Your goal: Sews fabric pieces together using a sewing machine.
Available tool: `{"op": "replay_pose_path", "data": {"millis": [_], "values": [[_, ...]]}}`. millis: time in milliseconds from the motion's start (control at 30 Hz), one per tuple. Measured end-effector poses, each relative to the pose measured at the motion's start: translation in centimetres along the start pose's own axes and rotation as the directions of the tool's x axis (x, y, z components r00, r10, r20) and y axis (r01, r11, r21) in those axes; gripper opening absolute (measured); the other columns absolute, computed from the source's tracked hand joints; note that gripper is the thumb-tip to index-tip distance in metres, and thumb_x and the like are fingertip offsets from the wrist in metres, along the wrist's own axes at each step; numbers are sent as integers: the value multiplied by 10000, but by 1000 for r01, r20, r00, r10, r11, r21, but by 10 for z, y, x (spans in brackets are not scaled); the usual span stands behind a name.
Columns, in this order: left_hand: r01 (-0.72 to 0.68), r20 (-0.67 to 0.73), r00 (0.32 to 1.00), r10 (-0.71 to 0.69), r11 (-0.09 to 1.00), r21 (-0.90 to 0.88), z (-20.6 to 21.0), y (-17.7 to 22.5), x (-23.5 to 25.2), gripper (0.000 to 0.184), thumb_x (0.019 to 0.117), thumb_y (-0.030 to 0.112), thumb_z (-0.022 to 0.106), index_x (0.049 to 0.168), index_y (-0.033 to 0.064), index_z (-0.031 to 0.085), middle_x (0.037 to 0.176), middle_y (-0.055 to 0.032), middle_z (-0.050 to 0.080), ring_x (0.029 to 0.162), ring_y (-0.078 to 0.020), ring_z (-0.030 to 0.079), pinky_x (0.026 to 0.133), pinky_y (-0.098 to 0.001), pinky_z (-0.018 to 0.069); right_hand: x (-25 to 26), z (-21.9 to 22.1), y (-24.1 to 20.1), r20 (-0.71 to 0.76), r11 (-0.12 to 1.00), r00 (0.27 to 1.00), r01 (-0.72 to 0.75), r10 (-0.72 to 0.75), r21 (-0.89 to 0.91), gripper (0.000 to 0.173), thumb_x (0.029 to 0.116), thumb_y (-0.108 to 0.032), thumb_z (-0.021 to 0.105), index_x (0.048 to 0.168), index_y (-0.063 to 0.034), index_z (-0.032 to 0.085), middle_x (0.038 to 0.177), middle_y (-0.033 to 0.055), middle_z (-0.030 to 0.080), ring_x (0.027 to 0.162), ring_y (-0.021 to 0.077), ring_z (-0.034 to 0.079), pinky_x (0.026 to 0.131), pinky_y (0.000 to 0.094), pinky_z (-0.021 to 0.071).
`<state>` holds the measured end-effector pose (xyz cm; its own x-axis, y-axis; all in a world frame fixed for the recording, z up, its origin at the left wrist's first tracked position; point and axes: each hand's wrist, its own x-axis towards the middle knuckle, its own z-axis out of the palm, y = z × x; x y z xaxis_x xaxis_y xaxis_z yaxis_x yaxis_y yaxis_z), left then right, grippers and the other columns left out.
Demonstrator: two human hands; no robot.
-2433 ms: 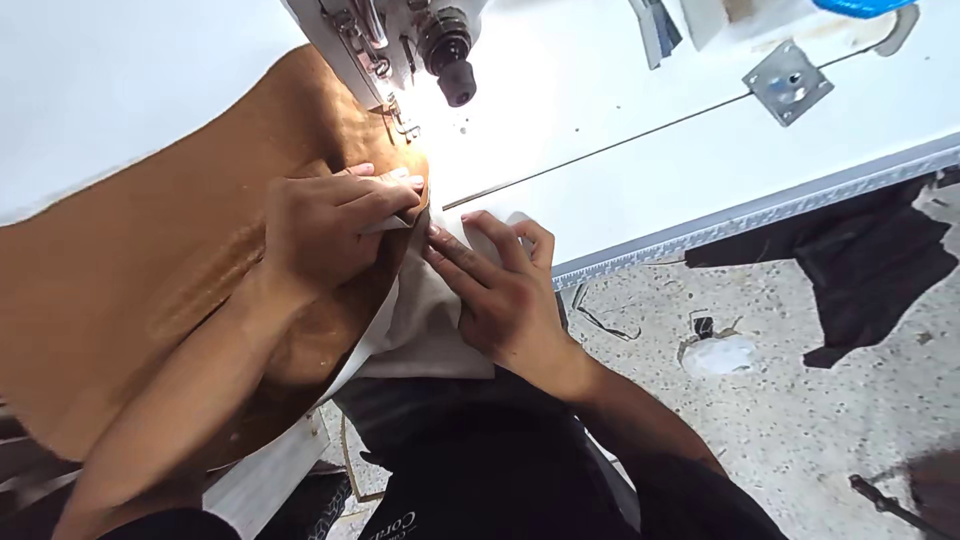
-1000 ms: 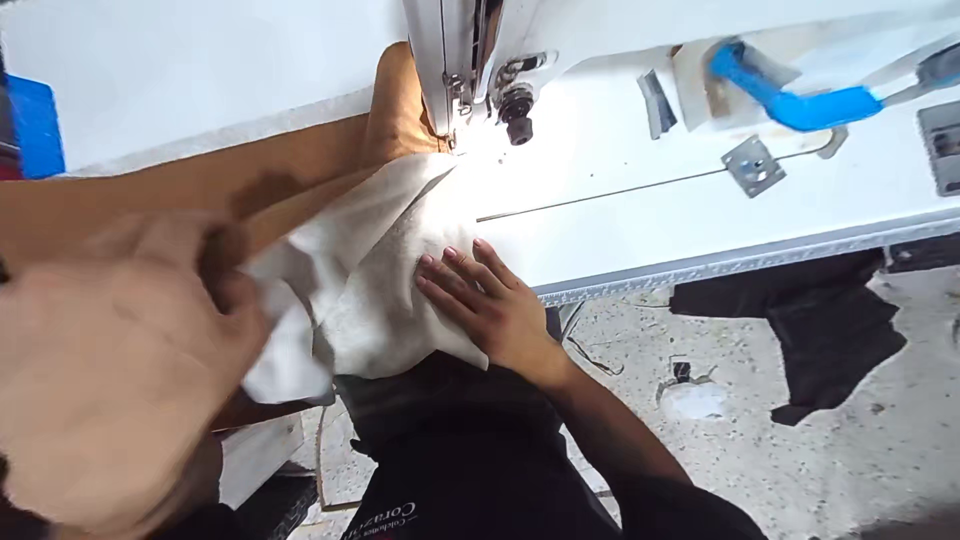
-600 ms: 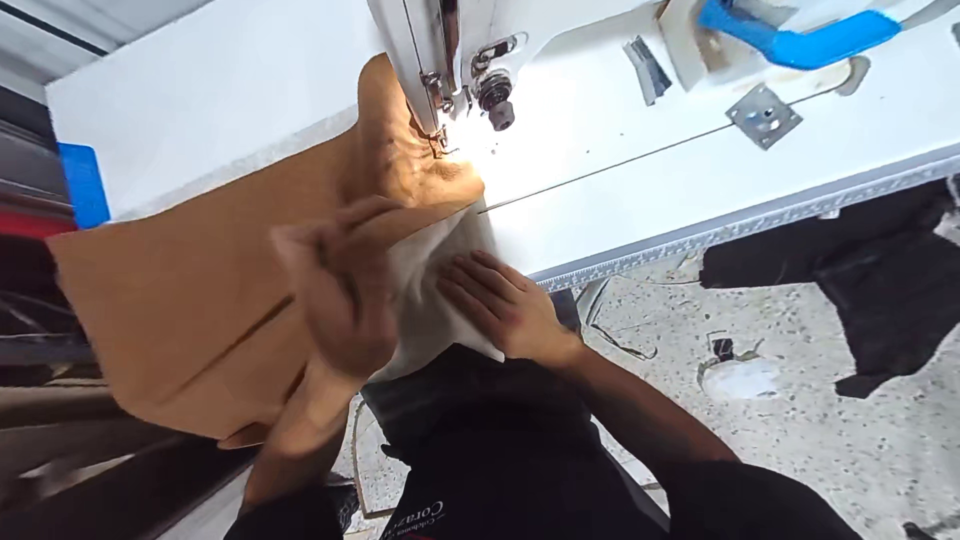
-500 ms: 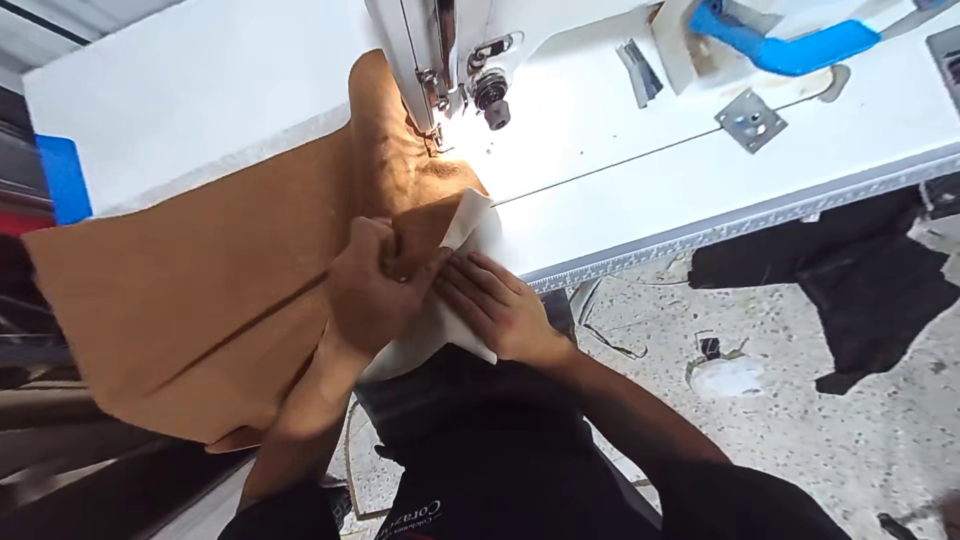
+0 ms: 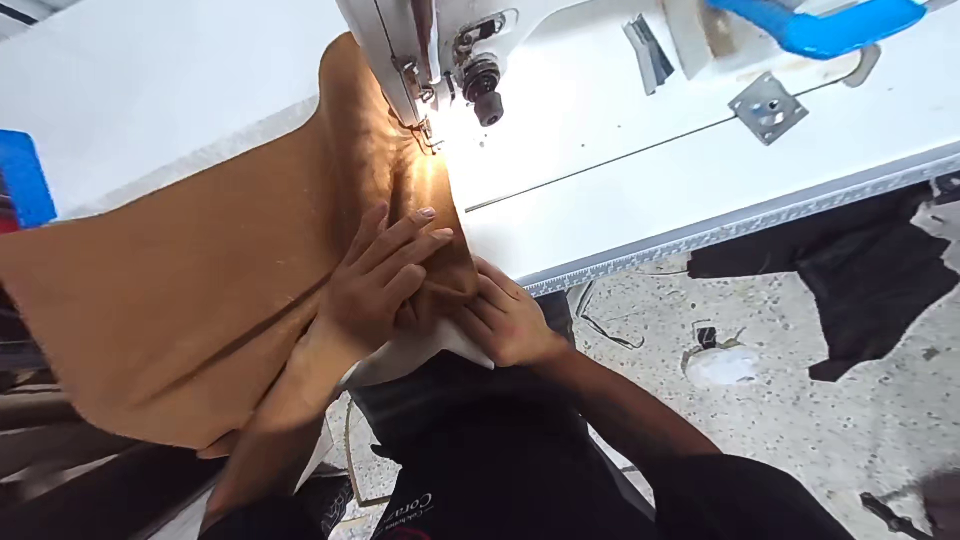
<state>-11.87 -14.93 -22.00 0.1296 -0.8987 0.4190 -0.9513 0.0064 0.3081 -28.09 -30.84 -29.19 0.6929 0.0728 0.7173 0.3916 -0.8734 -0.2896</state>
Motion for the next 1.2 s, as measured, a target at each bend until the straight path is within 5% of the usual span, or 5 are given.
{"op": "replay_pose_path", "data": {"millis": [167,267,400,533,1200], "values": [[-54,153,987,57,998,-21,-6,-12,4,248,1023,144,532,1171,35,698,1394,-87,663,1405,-255,534,1259,-552,268,0,-4,1,4,997,1000,-4,4,73,203,1026,-39,539,1098,-5,726,1100,169,756,1179,336,678,1147,490,449],[28,171,985,-27,1000,-2,-6,-10,6,432,974,227,596,1397,156,643,1428,-21,642,1378,-194,554,1185,-469,378,-1,-1,-6,-10,993,998,-59,60,101,193,1018,-48,551,1074,-21,734,1064,154,761,1150,327,685,1129,485,461],[22,135,991,-10,996,-84,-5,-13,6,284,962,165,600,1180,102,771,1324,-36,708,1350,-223,574,1199,-475,324,-1,-6,-15,75,986,991,-121,113,118,224,1021,-47,558,1163,-37,731,1139,141,754,1231,342,642,1140,476,444],[-19,144,988,48,981,-194,-8,-18,5,307,972,147,574,1206,64,754,1346,-64,695,1389,-240,548,1269,-618,154,-9,-12,-14,57,988,988,-145,143,50,251,1020,-25,555,1212,-8,716,1233,178,723,1278,351,617,1176,494,406],[-86,190,974,119,981,-174,-6,-21,3,377,958,85,517,1245,146,755,1319,-18,713,1363,-220,573,1258,-619,181,-7,-7,-24,-13,985,986,-168,169,39,171,996,-9,575,1056,7,735,1078,176,764,1135,356,698,1143,572,429]]}}
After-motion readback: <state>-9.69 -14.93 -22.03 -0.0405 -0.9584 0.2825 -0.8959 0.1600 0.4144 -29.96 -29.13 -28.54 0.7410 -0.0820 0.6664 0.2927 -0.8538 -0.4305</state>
